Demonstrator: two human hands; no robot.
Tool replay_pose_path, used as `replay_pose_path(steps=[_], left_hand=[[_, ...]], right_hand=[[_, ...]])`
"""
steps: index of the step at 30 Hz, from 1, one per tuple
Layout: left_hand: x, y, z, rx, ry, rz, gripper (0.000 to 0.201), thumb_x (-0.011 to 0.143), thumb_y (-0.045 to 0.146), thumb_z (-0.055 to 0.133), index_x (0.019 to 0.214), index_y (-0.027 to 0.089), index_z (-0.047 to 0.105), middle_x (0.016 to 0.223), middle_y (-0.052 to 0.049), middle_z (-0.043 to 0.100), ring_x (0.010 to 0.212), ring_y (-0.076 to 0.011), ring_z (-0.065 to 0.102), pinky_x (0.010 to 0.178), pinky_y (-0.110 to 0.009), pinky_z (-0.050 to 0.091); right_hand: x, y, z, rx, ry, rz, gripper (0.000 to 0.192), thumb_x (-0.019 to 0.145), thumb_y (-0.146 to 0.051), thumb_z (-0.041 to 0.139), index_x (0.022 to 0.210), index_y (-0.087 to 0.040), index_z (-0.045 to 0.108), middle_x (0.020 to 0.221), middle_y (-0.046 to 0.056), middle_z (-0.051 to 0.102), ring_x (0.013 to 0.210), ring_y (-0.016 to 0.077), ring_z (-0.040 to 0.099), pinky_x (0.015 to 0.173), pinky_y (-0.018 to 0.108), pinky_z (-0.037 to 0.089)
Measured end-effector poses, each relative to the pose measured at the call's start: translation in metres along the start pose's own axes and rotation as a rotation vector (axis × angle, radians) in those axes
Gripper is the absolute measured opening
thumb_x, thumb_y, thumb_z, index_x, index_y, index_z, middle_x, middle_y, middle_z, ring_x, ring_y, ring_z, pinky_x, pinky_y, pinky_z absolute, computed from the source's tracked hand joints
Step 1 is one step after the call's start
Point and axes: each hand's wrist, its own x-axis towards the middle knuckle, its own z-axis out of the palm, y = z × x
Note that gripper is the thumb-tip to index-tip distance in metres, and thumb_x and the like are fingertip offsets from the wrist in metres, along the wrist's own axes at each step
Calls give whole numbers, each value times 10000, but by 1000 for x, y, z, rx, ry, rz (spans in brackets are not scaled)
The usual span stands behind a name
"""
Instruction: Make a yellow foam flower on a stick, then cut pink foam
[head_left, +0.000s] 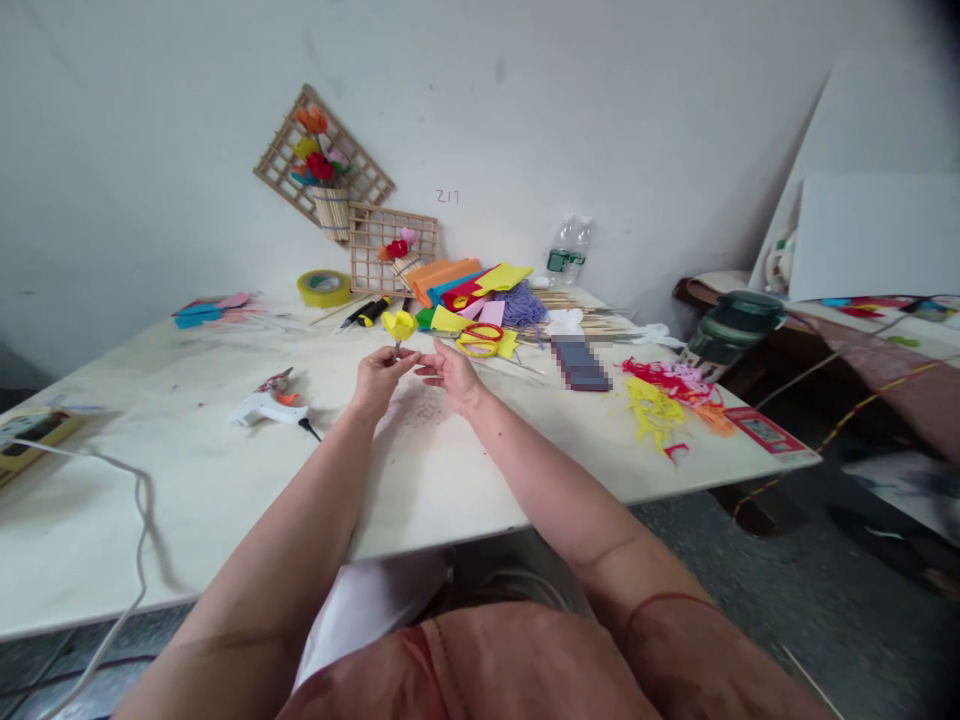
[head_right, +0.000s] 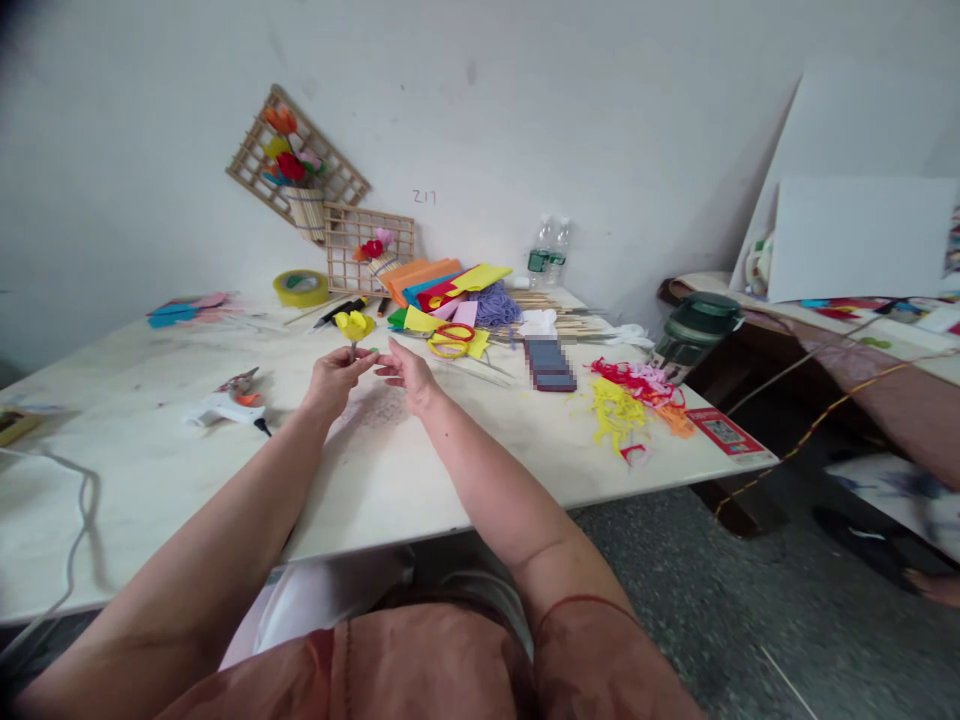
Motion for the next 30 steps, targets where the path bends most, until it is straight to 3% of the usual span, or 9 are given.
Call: replay_pose_path(steps=[3,9,12,22,30], left_hand=[[2,-2,-1,46,-12,18,252,589,372,708,668,156,605,558,33,478,488,-66,329,482,-237,253],[7,-3,-2,270,-36,254,191,665,334,630,608,167,557,632,13,466,561,-91,373,532,-241,289],[7,-2,-2,355,-37,302,234,700,322,588,553,169,489,603,17,433,552,-91,361,526,-242,278],[3,4,1,20,27,-104,294,650,432,630,676,149,553,515,23,442,458,-77,351,416,-220,211],[4,12,-4,-83,6,-189,341,724,484,558,667,150,519,448,57,329,376,-49,267,374,-199,148]], right_hand=[[0,0,-1,-19,3,3,442,850,-465,384,741,-135,657,824,46,665,704,107,550,655,224,364],[2,2,-3,-21,12,11,429,826,-474,413,711,-140,657,849,56,669,717,115,564,662,230,392],[2,3,-3,-22,-8,14,417,814,-476,426,728,-145,663,894,57,676,720,111,567,656,225,395],[-3,2,1,-26,-55,34,420,814,-489,444,776,-135,665,979,82,668,738,118,595,653,229,399],[0,7,-4,-43,-75,-17,335,776,-434,529,793,-133,676,918,72,677,720,118,606,655,231,406]])
